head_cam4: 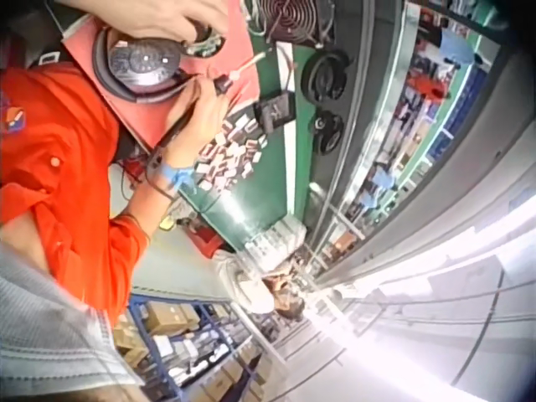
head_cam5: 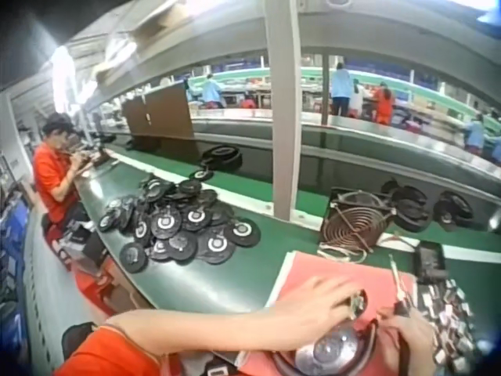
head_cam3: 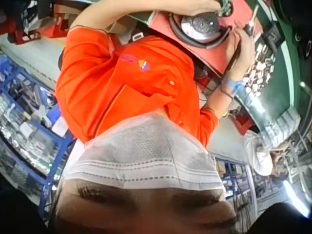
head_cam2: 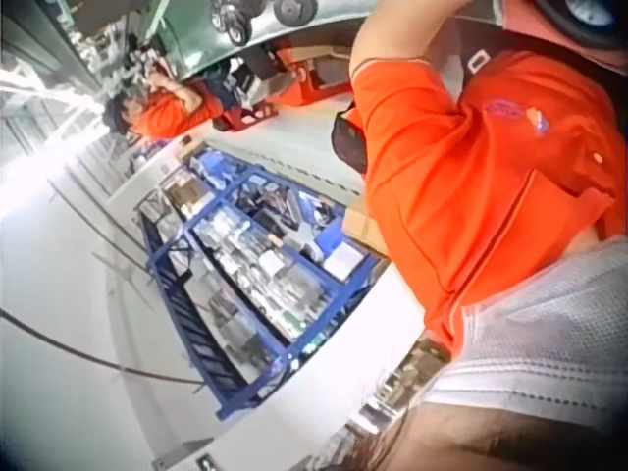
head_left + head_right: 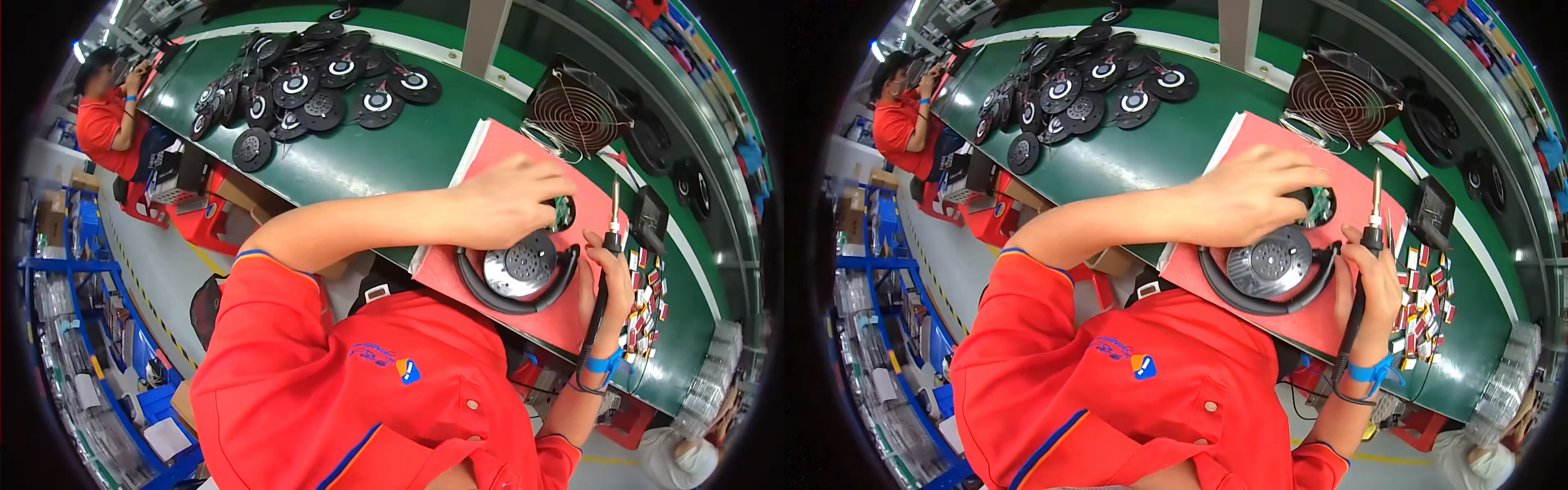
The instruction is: Soldering internal wires to a circuit board inside a headphone speaker housing.
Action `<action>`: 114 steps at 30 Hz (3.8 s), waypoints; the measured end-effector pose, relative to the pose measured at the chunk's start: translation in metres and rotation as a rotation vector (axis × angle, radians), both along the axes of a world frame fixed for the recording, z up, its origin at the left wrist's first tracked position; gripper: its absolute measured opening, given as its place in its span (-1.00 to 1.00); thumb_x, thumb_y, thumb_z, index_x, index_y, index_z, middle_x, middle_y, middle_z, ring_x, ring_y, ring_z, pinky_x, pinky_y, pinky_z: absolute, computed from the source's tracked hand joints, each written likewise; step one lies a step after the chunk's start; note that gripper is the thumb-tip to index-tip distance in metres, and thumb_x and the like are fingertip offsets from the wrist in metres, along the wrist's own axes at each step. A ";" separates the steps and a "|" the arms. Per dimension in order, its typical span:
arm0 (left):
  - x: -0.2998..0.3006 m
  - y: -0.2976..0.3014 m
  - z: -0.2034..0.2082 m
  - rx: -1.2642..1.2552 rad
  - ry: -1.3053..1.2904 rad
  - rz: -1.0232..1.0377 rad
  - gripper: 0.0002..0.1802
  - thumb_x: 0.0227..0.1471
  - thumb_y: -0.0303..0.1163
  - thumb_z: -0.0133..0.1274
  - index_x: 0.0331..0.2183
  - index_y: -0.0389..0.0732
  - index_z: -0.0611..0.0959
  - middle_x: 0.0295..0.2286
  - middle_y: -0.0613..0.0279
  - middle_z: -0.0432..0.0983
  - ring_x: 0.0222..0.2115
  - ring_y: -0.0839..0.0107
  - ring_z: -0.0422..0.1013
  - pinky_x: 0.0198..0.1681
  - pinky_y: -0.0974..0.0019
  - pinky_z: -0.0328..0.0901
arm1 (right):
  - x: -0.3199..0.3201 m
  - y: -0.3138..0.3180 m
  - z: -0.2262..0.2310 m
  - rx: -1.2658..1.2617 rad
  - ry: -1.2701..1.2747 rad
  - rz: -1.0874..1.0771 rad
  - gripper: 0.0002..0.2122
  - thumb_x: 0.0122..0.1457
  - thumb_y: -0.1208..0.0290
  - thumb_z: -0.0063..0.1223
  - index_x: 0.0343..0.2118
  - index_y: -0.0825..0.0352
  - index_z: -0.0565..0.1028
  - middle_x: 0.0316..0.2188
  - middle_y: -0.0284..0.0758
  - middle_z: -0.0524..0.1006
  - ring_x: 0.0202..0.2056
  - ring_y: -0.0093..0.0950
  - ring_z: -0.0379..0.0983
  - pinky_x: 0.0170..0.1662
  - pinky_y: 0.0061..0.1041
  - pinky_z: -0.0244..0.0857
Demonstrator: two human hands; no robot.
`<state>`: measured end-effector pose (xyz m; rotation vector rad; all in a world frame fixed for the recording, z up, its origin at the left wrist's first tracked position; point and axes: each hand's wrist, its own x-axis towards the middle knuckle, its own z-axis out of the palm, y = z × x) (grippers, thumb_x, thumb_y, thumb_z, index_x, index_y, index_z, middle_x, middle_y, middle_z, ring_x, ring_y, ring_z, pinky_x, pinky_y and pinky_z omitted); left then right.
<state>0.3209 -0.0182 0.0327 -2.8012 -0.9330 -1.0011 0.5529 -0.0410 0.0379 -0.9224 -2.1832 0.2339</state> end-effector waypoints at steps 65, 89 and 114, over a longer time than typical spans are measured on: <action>0.031 -0.001 0.031 -0.781 -0.626 -0.112 -0.87 -0.07 -0.49 0.04 -0.45 -0.38 0.56 -0.61 0.05 0.53 -0.57 0.37 0.50 -0.46 0.37 0.34 | -0.021 0.008 0.011 -0.219 0.525 0.016 -0.70 0.04 0.78 -0.02 -0.17 0.35 0.28 -0.41 -0.26 0.44 -0.36 -0.53 0.42 -0.24 -0.57 0.32; 0.012 0.039 -0.011 -0.527 -0.292 0.094 -0.88 -0.22 -0.42 0.14 -0.53 -0.25 0.68 -0.30 0.21 0.53 -0.17 0.22 0.31 -0.06 0.27 0.20 | -0.015 0.005 -0.007 -0.178 0.594 -0.119 -0.82 0.10 0.60 0.04 -0.21 0.39 0.43 -0.48 -0.30 0.53 -0.49 -0.59 0.47 -0.36 -0.65 0.34; 0.008 0.039 -0.010 -0.754 -0.322 0.103 -0.89 -0.22 -0.45 0.13 -0.55 -0.28 0.66 -0.26 0.16 0.52 -0.17 0.21 0.33 -0.05 0.27 0.20 | -0.008 0.006 0.001 0.027 0.534 -0.054 -0.70 0.16 0.32 -0.05 -0.59 0.44 0.50 -0.71 -0.30 0.45 -0.69 -0.52 0.25 -0.59 -0.56 0.08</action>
